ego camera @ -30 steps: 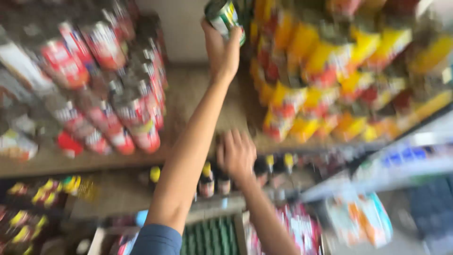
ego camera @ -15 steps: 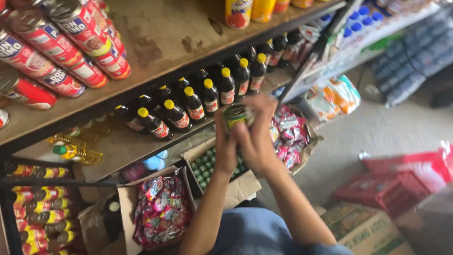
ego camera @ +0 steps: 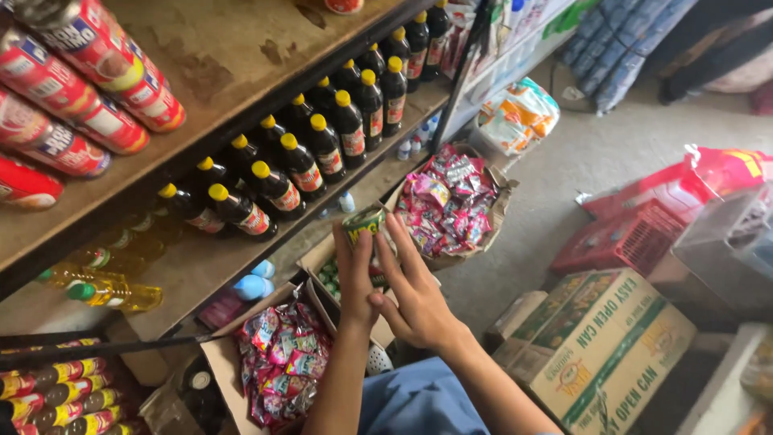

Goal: Wiping canned goods with a cloth and placing them onto a store shelf.

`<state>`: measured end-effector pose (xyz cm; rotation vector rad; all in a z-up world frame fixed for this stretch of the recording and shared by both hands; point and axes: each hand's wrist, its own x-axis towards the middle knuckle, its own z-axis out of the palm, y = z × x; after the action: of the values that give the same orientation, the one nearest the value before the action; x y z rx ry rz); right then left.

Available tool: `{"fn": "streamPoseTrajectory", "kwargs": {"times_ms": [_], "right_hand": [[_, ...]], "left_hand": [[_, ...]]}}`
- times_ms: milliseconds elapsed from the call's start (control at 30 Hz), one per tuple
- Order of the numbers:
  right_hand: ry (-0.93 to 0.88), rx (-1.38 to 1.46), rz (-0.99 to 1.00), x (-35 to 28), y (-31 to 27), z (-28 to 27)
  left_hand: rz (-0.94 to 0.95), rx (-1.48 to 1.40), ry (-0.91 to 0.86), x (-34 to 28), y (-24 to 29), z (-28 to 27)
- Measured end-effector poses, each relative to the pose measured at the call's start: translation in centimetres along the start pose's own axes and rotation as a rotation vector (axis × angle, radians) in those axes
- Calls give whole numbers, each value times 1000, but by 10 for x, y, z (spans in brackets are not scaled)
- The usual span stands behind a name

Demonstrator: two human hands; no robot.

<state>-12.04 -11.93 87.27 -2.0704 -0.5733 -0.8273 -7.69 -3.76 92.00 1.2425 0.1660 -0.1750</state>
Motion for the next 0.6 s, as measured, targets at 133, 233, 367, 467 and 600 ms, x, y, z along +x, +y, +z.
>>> {"fn": "streamPoseTrajectory", "kwargs": {"times_ms": [133, 233, 367, 467, 600], "right_hand": [[1, -59, -3, -23, -13, -12], [-6, -175, -5, -17, 3, -40], [32, -327, 3, 2, 9, -89], [40, -404, 34, -16, 1, -103], [24, -400, 90, -49, 1, -105]], "left_hand": [[73, -107, -53, 29, -61, -18], [188, -91, -173, 8, -48, 15], [245, -90, -417, -11, -39, 57], [350, -33, -512, -11, -51, 78], [160, -170, -362, -4, -60, 98]]}}
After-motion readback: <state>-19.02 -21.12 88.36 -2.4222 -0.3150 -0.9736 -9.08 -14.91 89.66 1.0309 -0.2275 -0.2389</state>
